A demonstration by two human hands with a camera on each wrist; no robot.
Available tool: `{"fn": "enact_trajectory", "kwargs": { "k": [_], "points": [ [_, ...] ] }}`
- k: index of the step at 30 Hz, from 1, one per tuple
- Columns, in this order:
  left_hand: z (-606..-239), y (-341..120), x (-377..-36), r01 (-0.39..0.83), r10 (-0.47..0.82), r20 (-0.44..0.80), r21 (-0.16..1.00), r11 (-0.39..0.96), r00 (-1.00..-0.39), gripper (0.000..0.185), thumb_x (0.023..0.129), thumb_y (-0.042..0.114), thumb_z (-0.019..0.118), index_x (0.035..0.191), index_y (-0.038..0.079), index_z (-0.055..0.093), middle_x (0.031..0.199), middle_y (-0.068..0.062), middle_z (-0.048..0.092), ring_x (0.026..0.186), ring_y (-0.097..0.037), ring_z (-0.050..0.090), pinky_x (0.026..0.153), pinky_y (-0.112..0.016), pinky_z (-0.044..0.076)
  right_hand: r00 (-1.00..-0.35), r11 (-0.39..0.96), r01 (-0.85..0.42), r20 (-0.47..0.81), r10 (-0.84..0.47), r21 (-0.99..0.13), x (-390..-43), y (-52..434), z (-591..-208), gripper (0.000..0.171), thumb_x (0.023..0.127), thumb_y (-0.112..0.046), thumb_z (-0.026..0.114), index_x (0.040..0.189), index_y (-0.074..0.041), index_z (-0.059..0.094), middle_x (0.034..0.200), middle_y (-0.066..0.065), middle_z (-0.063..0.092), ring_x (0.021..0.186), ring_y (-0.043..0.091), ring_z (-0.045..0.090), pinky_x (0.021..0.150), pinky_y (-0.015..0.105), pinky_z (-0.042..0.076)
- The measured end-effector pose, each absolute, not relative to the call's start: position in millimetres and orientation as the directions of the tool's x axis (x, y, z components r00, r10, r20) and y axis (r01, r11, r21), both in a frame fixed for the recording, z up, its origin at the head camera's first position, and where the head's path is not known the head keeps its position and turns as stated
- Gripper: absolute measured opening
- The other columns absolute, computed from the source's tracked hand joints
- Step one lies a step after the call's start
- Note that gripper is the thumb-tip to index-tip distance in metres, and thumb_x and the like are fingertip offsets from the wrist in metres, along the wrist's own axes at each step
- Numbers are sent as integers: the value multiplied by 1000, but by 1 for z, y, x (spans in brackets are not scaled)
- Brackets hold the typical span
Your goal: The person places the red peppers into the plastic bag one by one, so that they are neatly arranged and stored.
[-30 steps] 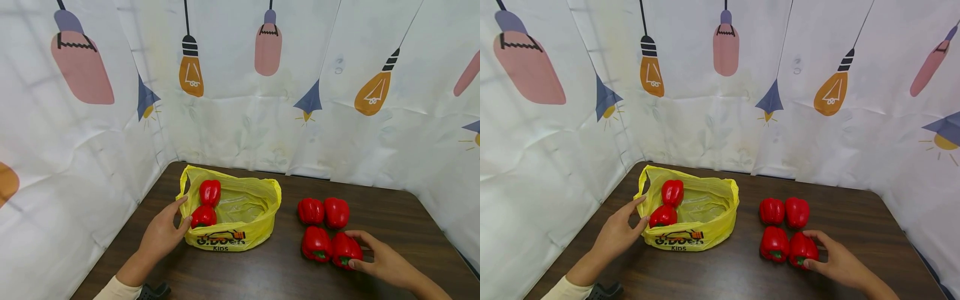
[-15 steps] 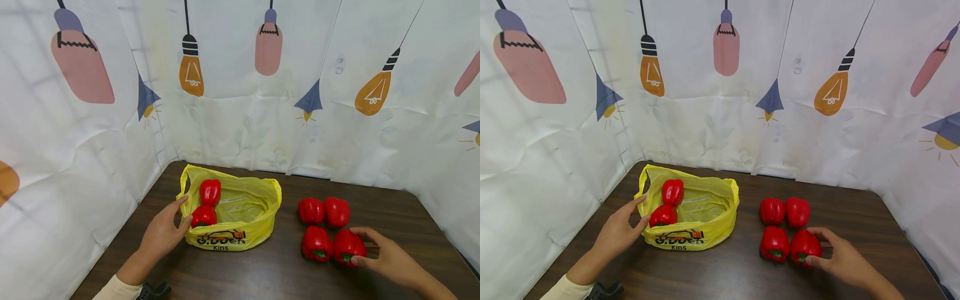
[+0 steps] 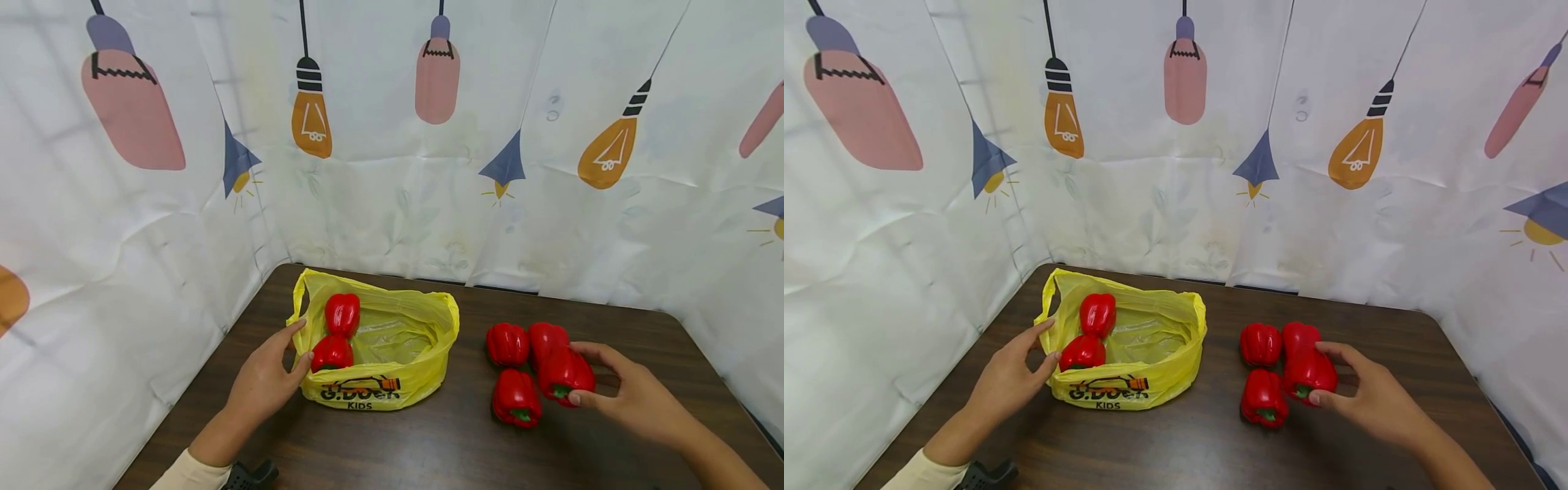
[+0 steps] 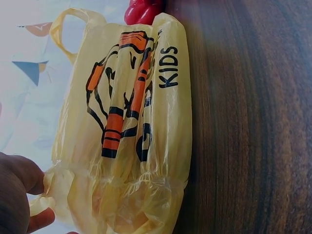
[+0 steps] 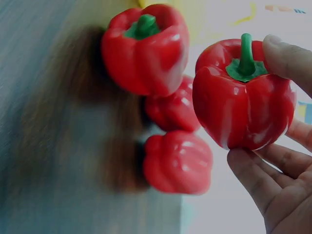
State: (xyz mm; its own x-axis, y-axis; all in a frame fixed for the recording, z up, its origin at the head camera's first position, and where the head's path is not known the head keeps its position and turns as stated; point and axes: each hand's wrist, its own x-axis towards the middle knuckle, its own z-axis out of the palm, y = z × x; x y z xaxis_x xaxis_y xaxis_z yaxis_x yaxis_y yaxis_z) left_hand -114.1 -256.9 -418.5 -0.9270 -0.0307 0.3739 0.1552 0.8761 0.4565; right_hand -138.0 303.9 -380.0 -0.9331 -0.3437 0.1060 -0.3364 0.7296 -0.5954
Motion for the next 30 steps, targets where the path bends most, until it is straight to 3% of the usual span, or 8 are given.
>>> {"fn": "enact_trajectory", "kwargs": {
  "k": [10, 22, 30],
  "points": [
    [-418, -257, -115, 155, -31, 375, 458, 875, -927, 67, 87, 18, 81, 147, 7, 53, 105, -11, 66, 95, -30, 64, 84, -52, 56, -914, 661, -374, 137, -382, -651, -144, 285, -364, 78, 84, -39, 84, 149, -16, 47, 144, 17, 54, 115, 44, 64, 74, 29, 59],
    [-420, -257, -116, 157, -32, 377, 460, 874, -926, 66, 87, 18, 81, 147, 7, 53, 108, -11, 67, 98, -31, 64, 86, -53, 55, -895, 662, -427, 183, -407, -616, -150, 261, -356, 77, 82, -45, 85, 147, -18, 53, 134, 6, 62, 112, 33, 65, 81, 31, 58],
    [-418, -256, -115, 149, -33, 364, 461, 875, -931, 66, 88, 19, 80, 147, 7, 53, 109, -12, 67, 99, -31, 64, 86, -54, 55, -890, 611, -418, 166, -425, -673, -151, 242, -346, 75, 83, -41, 86, 147, -23, 52, 132, 8, 62, 114, 36, 60, 64, 32, 57]
  ]
}}
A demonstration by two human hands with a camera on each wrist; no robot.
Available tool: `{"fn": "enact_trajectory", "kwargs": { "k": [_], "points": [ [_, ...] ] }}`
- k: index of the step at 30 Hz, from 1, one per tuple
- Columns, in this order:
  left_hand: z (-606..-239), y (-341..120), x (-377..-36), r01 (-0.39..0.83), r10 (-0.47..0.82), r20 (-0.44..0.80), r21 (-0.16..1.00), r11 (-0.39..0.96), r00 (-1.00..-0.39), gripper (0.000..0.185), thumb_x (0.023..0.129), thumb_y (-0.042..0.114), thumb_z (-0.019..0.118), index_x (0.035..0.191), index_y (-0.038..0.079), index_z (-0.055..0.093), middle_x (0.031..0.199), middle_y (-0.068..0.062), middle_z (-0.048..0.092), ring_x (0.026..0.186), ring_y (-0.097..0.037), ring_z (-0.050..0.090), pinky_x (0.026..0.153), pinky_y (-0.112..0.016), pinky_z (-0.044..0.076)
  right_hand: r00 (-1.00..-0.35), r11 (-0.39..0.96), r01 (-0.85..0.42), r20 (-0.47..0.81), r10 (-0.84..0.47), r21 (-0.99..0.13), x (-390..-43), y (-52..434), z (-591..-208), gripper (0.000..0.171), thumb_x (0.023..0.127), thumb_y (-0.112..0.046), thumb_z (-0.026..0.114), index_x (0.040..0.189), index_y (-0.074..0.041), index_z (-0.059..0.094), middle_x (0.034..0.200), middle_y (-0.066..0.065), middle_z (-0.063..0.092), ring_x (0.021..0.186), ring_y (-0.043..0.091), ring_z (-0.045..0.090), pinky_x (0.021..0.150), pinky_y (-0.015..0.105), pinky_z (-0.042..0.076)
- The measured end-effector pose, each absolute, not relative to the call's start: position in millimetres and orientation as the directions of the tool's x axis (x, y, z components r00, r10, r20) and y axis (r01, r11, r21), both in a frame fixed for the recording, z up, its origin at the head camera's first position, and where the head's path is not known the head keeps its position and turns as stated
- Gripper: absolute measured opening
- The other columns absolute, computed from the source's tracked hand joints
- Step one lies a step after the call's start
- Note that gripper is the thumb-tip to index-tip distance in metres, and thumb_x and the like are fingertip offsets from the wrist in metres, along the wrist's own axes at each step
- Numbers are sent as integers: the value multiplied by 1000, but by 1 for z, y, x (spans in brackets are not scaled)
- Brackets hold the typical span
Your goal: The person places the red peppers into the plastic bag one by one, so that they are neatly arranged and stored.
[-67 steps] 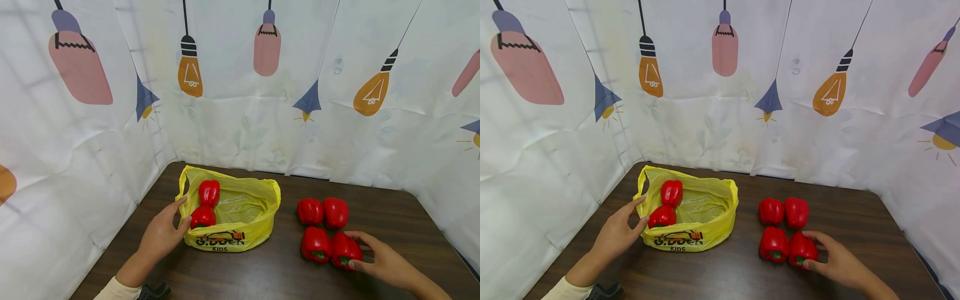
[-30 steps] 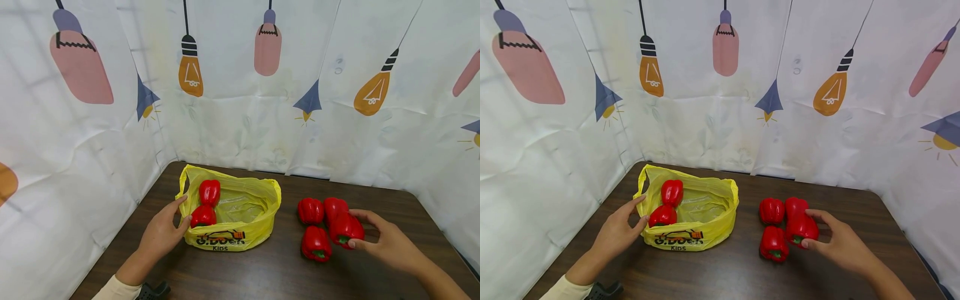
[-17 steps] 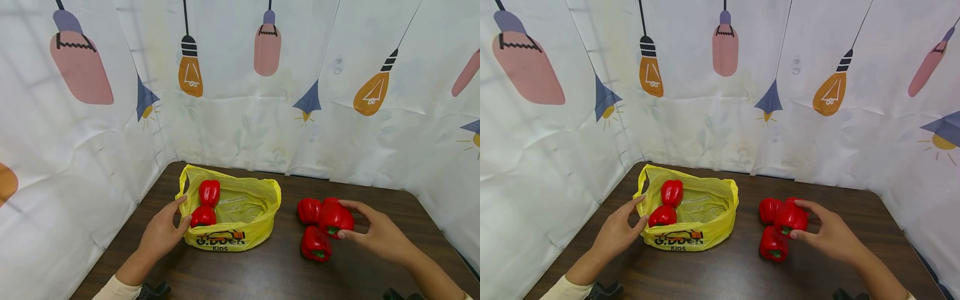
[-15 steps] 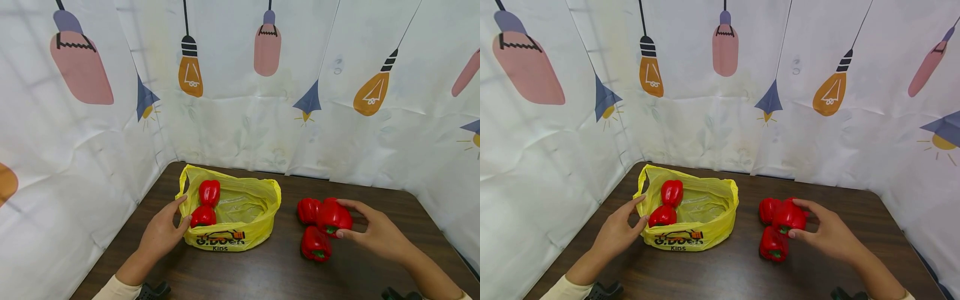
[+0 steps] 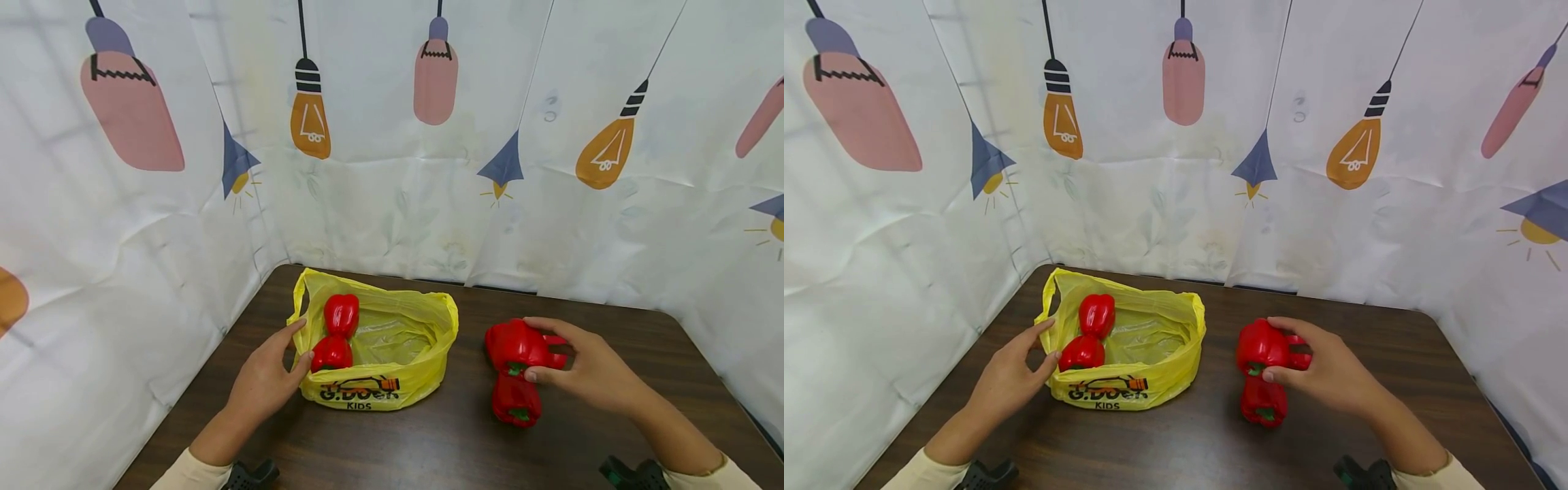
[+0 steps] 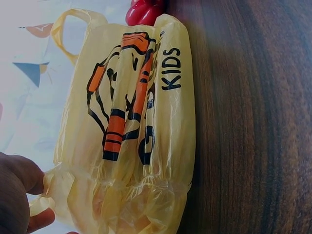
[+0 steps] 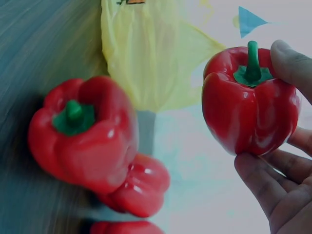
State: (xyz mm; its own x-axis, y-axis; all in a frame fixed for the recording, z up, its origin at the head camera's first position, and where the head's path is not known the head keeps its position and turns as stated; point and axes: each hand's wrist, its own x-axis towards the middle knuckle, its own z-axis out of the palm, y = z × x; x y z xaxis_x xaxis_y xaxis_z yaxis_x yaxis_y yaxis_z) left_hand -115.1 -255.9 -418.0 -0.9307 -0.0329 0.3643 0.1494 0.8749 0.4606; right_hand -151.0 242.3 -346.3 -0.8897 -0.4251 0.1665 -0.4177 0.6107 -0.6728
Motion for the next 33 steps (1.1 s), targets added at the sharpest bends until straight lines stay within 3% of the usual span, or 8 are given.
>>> {"fn": "enact_trajectory", "kwargs": {
  "k": [12, 25, 33],
  "points": [
    [-416, -256, -116, 148, -35, 361, 465, 873, -932, 66, 88, 21, 80, 147, 7, 53, 111, -13, 67, 98, -32, 64, 86, -54, 56, -863, 582, -454, 171, -475, -675, -157, 215, -338, 75, 81, -45, 86, 145, -23, 54, 133, 4, 62, 116, 34, 60, 75, 32, 59],
    [-416, -255, -116, 148, -34, 356, 471, 870, -934, 66, 88, 20, 79, 147, 7, 53, 112, -14, 67, 99, -32, 64, 85, -54, 56, -839, 552, -468, 150, -523, -690, -162, 193, -331, 76, 79, -46, 87, 145, -26, 54, 127, 2, 63, 106, 28, 66, 73, 32, 60],
    [-417, -255, -116, 163, -26, 376, 463, 871, -926, 65, 88, 20, 80, 147, 7, 53, 113, -14, 67, 99, -31, 65, 86, -54, 55, -832, 561, -478, 143, -536, -676, -161, 179, -328, 76, 78, -50, 87, 145, -31, 54, 133, -4, 60, 115, 29, 59, 74, 32, 59]
  ]
}}
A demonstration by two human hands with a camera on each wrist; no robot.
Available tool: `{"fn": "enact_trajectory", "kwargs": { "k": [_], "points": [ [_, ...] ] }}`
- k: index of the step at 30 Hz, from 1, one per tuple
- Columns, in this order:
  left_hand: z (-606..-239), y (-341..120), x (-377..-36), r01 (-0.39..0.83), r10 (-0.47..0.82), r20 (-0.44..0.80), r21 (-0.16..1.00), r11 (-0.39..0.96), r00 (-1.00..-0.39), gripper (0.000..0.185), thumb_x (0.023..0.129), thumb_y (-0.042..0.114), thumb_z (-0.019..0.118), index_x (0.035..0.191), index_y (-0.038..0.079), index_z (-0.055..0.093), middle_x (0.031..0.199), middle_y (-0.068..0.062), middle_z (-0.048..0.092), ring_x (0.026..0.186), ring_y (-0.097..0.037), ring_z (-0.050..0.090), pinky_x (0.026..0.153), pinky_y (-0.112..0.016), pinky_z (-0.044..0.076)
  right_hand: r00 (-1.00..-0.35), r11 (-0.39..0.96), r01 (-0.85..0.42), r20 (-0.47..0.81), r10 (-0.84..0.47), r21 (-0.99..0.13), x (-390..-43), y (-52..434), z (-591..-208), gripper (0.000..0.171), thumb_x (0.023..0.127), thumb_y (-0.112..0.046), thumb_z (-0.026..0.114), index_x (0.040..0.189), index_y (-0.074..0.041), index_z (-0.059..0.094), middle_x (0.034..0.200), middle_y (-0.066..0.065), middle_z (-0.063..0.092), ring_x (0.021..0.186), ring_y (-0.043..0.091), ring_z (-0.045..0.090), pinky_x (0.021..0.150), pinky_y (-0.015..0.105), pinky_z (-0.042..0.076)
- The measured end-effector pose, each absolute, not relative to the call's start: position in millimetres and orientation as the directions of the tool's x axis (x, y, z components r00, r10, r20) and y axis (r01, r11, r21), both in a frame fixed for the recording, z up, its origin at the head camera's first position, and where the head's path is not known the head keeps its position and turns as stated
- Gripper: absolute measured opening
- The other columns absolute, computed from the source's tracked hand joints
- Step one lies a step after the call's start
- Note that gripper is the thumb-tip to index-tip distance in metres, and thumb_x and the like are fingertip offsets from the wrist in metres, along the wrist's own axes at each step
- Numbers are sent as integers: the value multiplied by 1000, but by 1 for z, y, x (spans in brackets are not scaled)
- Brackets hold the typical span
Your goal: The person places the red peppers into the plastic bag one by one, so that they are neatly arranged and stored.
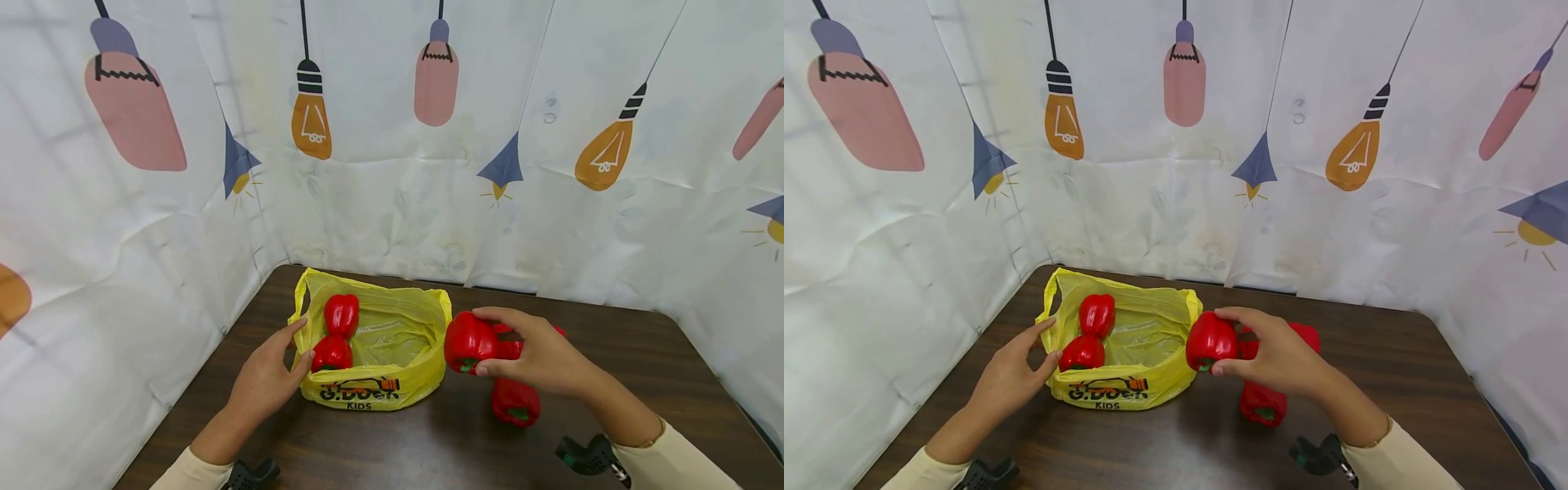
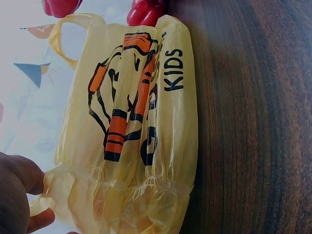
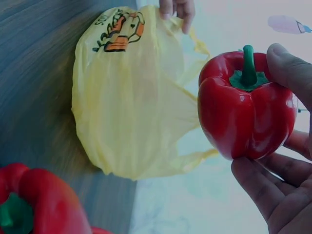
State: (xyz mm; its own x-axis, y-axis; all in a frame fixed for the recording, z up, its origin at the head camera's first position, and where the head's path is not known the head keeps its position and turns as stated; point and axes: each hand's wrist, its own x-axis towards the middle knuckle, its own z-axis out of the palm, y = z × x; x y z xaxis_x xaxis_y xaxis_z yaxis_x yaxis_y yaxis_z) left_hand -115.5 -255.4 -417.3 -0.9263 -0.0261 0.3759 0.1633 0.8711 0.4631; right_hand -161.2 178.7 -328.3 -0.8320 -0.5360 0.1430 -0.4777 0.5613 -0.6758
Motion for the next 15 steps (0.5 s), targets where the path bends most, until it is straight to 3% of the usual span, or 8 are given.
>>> {"fn": "enact_trajectory", "kwargs": {
  "k": [7, 15],
  "points": [
    [-417, -255, -117, 166, -25, 378, 464, 870, -926, 65, 88, 19, 80, 147, 7, 53, 112, -13, 67, 99, -31, 65, 87, -54, 55, -796, 518, -535, 192, -575, -667, -161, 168, -324, 79, 77, -49, 88, 145, -30, 54, 136, -9, 59, 115, 23, 59, 80, 39, 60],
    [-416, -254, -117, 153, -31, 360, 470, 869, -932, 66, 89, 21, 79, 147, 7, 53, 112, -13, 67, 100, -32, 65, 85, -54, 55, -737, 459, -604, 237, -633, -651, -162, 151, -317, 81, 77, -45, 88, 147, -24, 53, 135, -9, 60, 111, 14, 63, 87, 36, 58]
  ]
}}
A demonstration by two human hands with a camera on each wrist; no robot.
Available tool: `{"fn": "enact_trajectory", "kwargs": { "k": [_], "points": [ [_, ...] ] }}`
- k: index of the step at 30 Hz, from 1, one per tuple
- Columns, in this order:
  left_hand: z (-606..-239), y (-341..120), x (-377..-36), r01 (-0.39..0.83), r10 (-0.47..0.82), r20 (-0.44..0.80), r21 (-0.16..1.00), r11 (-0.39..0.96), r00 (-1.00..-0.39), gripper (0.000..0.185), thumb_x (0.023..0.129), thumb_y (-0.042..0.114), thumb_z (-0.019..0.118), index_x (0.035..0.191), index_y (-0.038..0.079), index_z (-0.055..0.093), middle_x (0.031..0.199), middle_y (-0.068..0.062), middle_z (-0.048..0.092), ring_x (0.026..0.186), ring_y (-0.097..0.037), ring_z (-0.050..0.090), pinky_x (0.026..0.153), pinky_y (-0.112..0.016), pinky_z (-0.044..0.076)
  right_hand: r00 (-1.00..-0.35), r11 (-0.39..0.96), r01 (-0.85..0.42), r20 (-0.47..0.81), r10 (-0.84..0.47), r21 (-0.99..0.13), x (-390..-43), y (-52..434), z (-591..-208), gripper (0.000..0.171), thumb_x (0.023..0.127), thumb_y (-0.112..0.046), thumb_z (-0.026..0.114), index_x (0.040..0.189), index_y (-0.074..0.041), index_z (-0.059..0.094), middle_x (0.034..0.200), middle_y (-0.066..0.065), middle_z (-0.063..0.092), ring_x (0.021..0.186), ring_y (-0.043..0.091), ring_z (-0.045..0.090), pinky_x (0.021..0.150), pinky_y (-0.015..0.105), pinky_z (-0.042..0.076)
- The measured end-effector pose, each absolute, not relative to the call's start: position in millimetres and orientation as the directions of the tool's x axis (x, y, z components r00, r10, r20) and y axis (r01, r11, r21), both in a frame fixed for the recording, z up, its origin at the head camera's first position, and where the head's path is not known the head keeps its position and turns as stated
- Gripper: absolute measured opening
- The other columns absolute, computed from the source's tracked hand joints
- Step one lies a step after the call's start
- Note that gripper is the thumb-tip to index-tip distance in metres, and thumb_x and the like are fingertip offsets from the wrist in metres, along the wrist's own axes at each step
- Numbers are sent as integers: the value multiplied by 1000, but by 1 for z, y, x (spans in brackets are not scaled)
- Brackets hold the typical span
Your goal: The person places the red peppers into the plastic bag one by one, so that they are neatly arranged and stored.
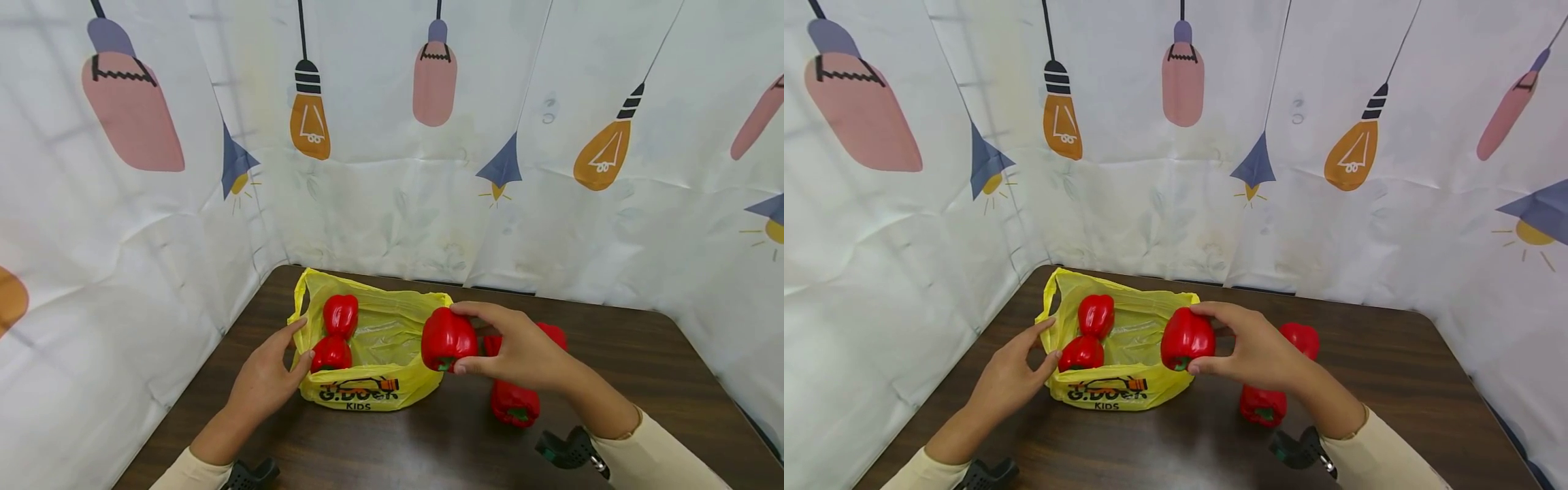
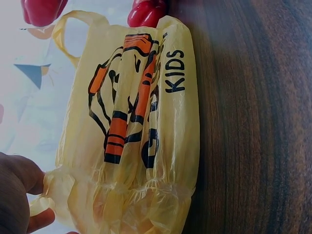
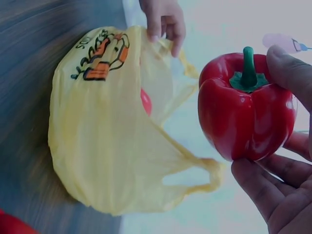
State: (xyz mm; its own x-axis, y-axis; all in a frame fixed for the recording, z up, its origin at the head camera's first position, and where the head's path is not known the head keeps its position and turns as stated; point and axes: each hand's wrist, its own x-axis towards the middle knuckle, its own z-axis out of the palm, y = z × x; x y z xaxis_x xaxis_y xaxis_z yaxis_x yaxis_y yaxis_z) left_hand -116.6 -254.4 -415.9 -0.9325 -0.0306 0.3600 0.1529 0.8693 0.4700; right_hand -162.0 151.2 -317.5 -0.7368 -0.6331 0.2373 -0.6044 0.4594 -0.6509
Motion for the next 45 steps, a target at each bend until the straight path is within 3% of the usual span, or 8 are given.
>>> {"fn": "enact_trajectory", "kwargs": {
  "k": [7, 15, 24, 27, 34, 45],
  "points": [
    [-416, -254, -117, 151, -33, 361, 469, 870, -932, 66, 88, 20, 80, 147, 6, 53, 107, -12, 66, 97, -32, 64, 83, -53, 56, -721, 448, -615, 231, -654, -649, -164, 137, -316, 81, 79, -45, 87, 147, -22, 52, 134, -6, 61, 112, 17, 63, 86, 42, 58],
    [-417, -254, -117, 157, -32, 369, 471, 868, -929, 66, 88, 20, 80, 146, 6, 53, 109, -13, 67, 98, -32, 65, 84, -54, 56, -717, 433, -592, 199, -669, -679, -166, 121, -318, 81, 79, -44, 87, 148, -22, 52, 138, -6, 58, 113, 22, 64, 85, 32, 58],
    [-418, -254, -117, 171, -24, 375, 478, 862, -927, 66, 89, 19, 79, 147, 6, 53, 117, -15, 67, 103, -33, 66, 86, -55, 55, -707, 400, -568, 179, -684, -719, -168, 103, -321, 78, 80, -41, 88, 148, -22, 53, 138, -8, 58, 118, 20, 62, 86, 39, 59],
    [-418, -254, -117, 168, -26, 374, 478, 862, -927, 66, 88, 19, 80, 147, 6, 53, 116, -15, 67, 101, -32, 66, 85, -54, 56, -718, 414, -556, 166, -676, -721, -169, 98, -323, 79, 80, -41, 88, 148, -21, 53, 137, -9, 59, 119, 20, 62, 83, 35, 60],
    [-416, -253, -116, 155, -30, 357, 477, 865, -934, 66, 89, 20, 80, 147, 6, 52, 115, -14, 67, 99, -31, 65, 84, -54, 56, -724, 454, -578, 171, -668, -678, -173, 87, -327, 80, 78, -42, 89, 146, -17, 55, 136, -9, 60, 120, 15, 61, 93, 33, 55],
    [-417, -254, -117, 156, -28, 360, 473, 867, -933, 66, 89, 20, 79, 148, 6, 52, 117, -15, 67, 100, -32, 65, 83, -54, 57, -734, 468, -562, 149, -663, -682, -181, 71, -332, 80, 79, -41, 89, 147, -15, 54, 137, -7, 59, 118, 16, 61, 96, 35, 54]
  ]
}}
